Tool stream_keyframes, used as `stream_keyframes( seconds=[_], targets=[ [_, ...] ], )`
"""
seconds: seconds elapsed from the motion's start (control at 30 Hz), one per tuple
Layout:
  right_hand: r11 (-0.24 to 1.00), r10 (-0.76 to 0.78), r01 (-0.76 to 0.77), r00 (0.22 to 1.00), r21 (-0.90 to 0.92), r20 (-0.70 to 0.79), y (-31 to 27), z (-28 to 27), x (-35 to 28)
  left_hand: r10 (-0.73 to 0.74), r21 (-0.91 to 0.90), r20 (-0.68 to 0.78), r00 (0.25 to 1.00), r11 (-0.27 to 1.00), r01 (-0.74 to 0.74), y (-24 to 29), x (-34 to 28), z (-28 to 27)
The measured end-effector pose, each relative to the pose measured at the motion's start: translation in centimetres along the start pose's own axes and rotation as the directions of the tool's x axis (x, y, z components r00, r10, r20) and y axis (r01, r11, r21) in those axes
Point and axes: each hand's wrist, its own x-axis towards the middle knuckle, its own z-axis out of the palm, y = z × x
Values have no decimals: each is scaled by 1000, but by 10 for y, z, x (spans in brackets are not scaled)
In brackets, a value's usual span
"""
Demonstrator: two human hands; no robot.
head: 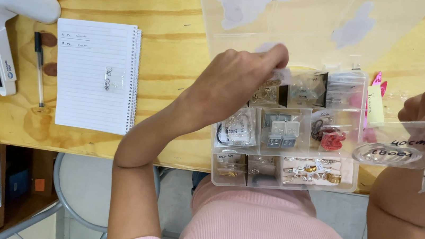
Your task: Sorting and inspecting small jewelry items and accessories stored in plastic bags within a multi-compartment organizer.
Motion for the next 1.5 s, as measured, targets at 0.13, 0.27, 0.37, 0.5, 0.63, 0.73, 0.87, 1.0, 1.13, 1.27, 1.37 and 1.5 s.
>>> stream_keyframes(
  seconds=[0.13, 0.27, 0.37, 0.5, 0.63, 0.73, 0.87, 1.0, 1.13, 1.27, 1.37, 1.5],
  targets=[
    [999, -38, 38, 999, 31, -2, -3, 2, 3, 65, 75, 57, 996, 995, -70, -10, 4, 44],
    [998, -21, 20, 999, -66, -23, -30, 29, 25, 15, 385, -17, 1000, 923, -7, -2, 0, 84],
    [984, -115, 101, 990, -148, -85, -38, 39, 37, 105, 616, -201, 974, 787, 42, 7, 2, 93],
    [968, -127, 68, 962, -240, -240, -35, 51, 37, 209, 128, -320, 924, 976, -177, 23, 1, 38],
    [977, -64, 12, 969, -213, -238, -32, 56, 43, 45, -819, -145, 988, 555, -146, 43, -13, -9],
    [976, 33, -91, 959, -198, -280, -30, 67, 49, 5, -798, -187, 982, 582, -154, 46, -18, -19],
    [975, 28, -89, 957, -203, -287, -20, 73, 56, -26, -714, -279, 960, 674, -189, 43, -11, -14],
    [988, -19, -20, 968, -152, -252, -22, 70, 65, -111, -656, -387, 915, 730, -190, 30, -4, -16],
    [995, 39, -64, 955, -77, -293, -30, 73, 66, -198, -730, -392, 898, 662, -173, 28, -4, -24],
    [986, 102, -144, 918, -82, -384, -27, 80, 66, -262, -792, -351, 899, 595, -135, 31, -7, -24],
    [984, 86, -143, 900, -102, -427, -25, 84, 66, -241, -764, -341, 909, 634, -119, 30, -8, -22],
    [978, 99, -168, 895, -123, -436, -27, 87, 69, -195, -765, -295, 935, 635, -108, 35, -10, -29]
  ],
)
